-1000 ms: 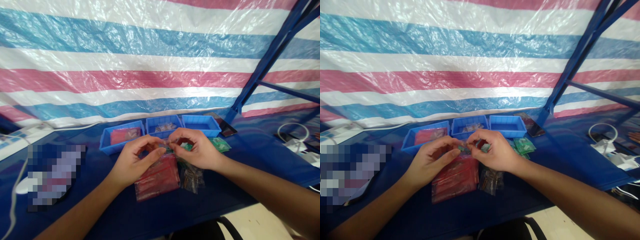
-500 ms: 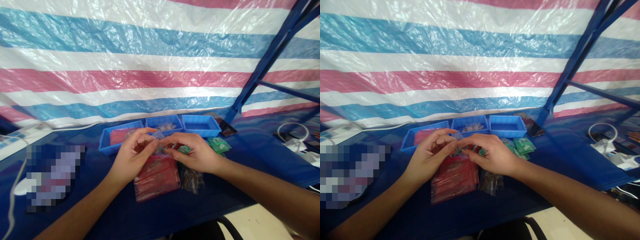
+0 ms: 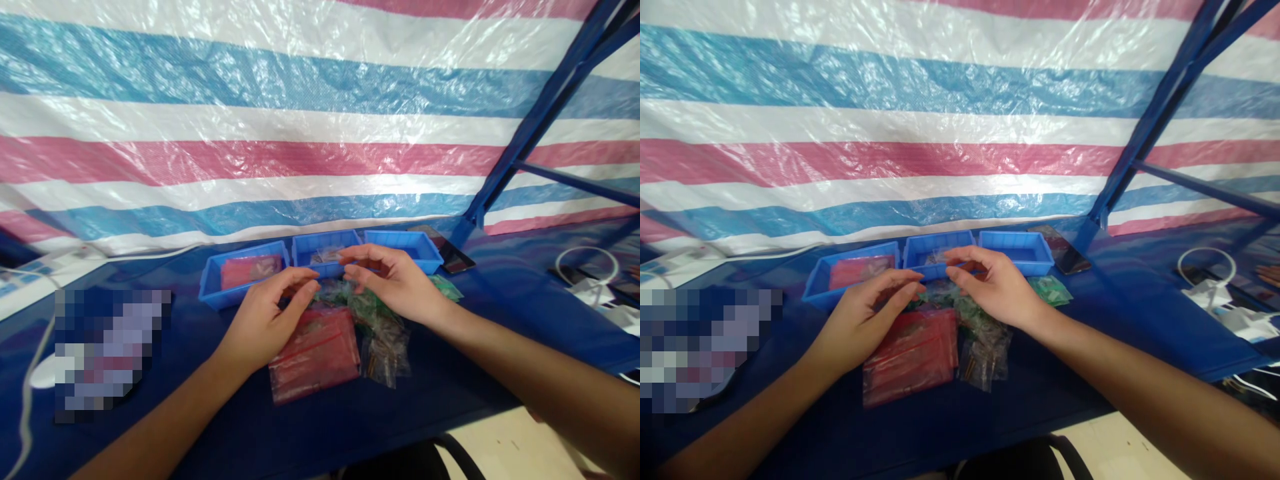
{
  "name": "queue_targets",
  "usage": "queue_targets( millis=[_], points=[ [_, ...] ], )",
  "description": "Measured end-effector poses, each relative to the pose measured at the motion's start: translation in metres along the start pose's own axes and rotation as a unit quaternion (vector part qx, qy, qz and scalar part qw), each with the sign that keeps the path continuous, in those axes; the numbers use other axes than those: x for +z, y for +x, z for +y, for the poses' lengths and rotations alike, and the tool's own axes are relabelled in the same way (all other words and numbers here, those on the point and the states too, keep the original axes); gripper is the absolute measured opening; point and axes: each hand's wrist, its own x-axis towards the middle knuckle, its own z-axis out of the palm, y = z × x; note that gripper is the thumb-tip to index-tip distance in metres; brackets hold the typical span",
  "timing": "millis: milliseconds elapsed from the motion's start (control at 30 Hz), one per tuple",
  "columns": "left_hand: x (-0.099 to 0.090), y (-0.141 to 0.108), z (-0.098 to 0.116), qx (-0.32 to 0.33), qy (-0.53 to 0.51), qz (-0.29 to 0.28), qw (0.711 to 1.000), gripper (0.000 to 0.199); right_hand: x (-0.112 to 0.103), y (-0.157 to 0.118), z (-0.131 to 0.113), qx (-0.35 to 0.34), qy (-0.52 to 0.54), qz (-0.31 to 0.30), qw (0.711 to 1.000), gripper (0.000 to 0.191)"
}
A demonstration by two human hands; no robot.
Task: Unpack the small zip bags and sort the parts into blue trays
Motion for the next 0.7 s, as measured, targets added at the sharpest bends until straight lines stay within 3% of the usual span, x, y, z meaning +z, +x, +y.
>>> queue_targets(
  millis=[100, 233, 333, 500, 700],
  points=[
    [-0.001, 0.0, 0.004, 0.045, 0.077, -0.016, 0.996, 0.028, -0.003, -0.002, -0.005, -0.067, -0.122, -0.029, 0.99, 0.016],
    [-0.001, 0.0, 0.005, 0.086, 0.115, -0.035, 0.989, 0.022, -0.003, -0.006, -0.01, -0.179, -0.306, -0.103, 0.929, 0.014],
    [-0.001, 0.0, 0.004, 0.093, 0.121, -0.032, 0.988, 0.02, -0.003, -0.006, -0.007, -0.188, -0.37, -0.15, 0.897, 0.016],
    [-0.001, -0.001, 0.006, 0.086, 0.122, -0.025, 0.989, 0.02, -0.006, -0.004, 0.0, -0.167, -0.389, -0.18, 0.888, 0.02],
    [-0.001, -0.001, 0.008, 0.083, 0.129, -0.027, 0.988, 0.022, -0.007, -0.004, 0.0, -0.16, -0.382, -0.135, 0.9, 0.024]
  ],
)
